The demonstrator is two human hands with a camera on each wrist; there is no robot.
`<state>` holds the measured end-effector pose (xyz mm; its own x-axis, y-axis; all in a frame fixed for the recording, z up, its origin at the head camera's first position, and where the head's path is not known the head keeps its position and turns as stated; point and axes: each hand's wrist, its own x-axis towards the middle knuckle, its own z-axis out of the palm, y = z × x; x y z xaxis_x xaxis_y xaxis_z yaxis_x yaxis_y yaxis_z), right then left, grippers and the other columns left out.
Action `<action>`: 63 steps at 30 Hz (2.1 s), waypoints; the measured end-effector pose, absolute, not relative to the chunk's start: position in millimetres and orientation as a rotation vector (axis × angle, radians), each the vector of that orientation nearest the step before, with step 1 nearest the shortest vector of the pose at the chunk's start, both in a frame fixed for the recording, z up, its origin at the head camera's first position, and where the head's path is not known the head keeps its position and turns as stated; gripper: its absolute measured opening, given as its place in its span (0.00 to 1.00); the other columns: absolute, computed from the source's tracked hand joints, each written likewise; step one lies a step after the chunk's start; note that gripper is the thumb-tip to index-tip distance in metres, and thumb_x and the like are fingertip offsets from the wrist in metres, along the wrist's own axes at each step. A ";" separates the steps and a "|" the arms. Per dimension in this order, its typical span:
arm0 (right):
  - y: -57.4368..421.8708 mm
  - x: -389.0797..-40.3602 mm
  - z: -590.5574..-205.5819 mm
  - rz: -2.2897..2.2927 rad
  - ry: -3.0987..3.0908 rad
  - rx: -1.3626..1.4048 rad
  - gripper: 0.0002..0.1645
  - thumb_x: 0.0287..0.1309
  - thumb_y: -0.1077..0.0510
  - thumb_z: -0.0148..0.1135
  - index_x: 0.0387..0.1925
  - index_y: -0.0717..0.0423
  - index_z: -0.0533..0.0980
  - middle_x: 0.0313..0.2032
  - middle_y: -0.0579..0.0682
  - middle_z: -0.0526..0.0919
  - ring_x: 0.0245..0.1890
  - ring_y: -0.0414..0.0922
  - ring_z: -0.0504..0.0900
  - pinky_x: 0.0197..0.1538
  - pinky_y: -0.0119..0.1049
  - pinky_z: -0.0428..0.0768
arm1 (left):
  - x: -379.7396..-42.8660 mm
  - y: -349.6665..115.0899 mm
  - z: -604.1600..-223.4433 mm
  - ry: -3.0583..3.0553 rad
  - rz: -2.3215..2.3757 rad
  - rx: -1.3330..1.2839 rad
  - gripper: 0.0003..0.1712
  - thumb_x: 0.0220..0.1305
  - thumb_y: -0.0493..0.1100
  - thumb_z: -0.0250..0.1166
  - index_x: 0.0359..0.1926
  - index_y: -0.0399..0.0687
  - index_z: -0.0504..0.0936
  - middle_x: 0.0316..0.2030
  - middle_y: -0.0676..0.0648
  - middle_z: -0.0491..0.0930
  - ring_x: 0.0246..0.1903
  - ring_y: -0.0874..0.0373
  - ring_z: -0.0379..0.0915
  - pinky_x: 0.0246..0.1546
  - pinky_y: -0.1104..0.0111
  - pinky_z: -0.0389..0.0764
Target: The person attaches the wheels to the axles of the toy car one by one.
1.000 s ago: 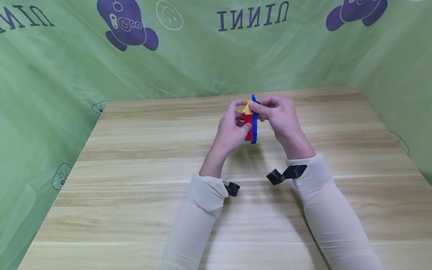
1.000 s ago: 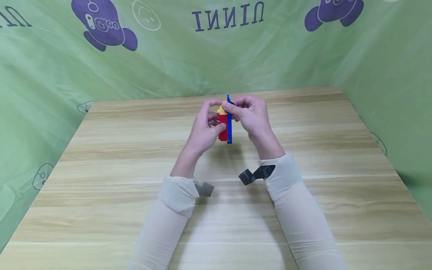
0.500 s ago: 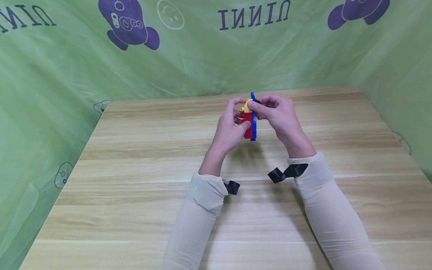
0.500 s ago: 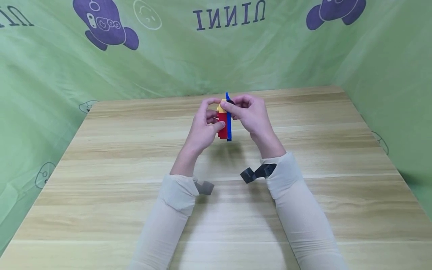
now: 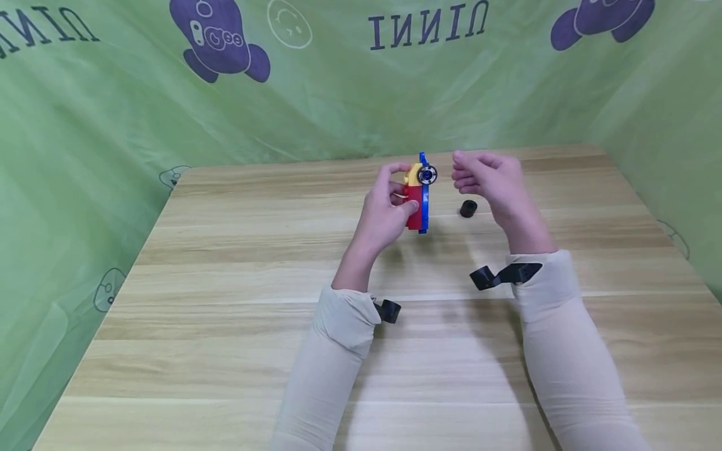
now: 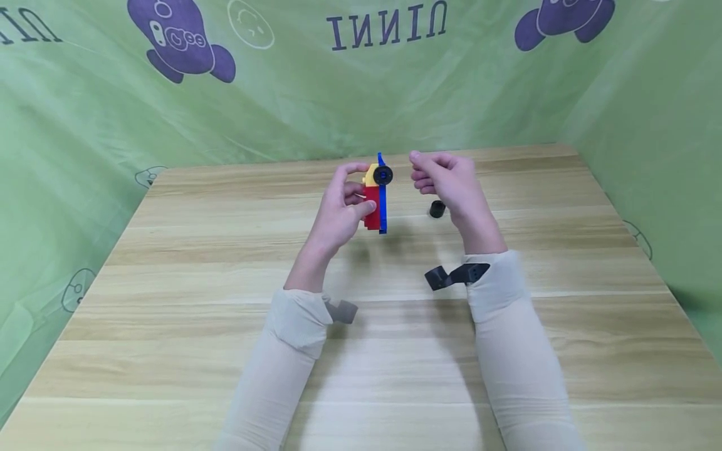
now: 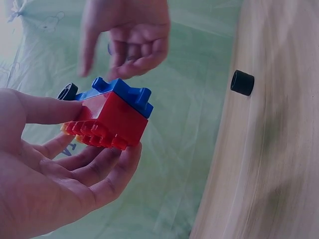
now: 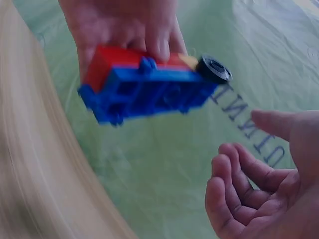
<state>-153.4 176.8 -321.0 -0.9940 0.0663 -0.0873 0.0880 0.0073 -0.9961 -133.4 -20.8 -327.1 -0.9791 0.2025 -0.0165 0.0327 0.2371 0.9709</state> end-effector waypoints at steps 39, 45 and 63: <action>218.1 -173.8 -368.4 -1.147 2.593 0.354 0.34 0.62 0.48 0.69 0.65 0.58 0.73 0.66 0.66 0.73 0.65 0.63 0.69 0.65 0.59 0.67 | -137.3 -20.8 -332.8 2.317 1.870 0.134 0.32 0.67 0.28 0.61 0.68 0.51 0.66 0.50 0.40 0.79 0.47 0.50 0.79 0.45 0.64 0.86; 206.4 -162.0 -338.9 -1.302 2.627 0.190 0.41 0.51 0.39 0.76 0.61 0.56 0.77 0.65 0.60 0.76 0.66 0.57 0.71 0.64 0.57 0.70 | -139.8 -23.4 -333.1 2.264 2.019 0.057 0.32 0.67 0.28 0.61 0.69 0.50 0.66 0.49 0.38 0.79 0.45 0.49 0.80 0.41 0.62 0.87; 158.3 -139.3 -314.3 -1.620 2.467 -0.292 0.22 0.45 0.60 0.82 0.43 0.61 0.81 0.41 0.47 0.85 0.35 0.41 0.90 0.42 0.32 0.86 | -137.7 -26.6 -328.1 2.107 2.232 0.046 0.30 0.67 0.28 0.61 0.68 0.47 0.67 0.47 0.36 0.81 0.39 0.52 0.80 0.39 0.65 0.84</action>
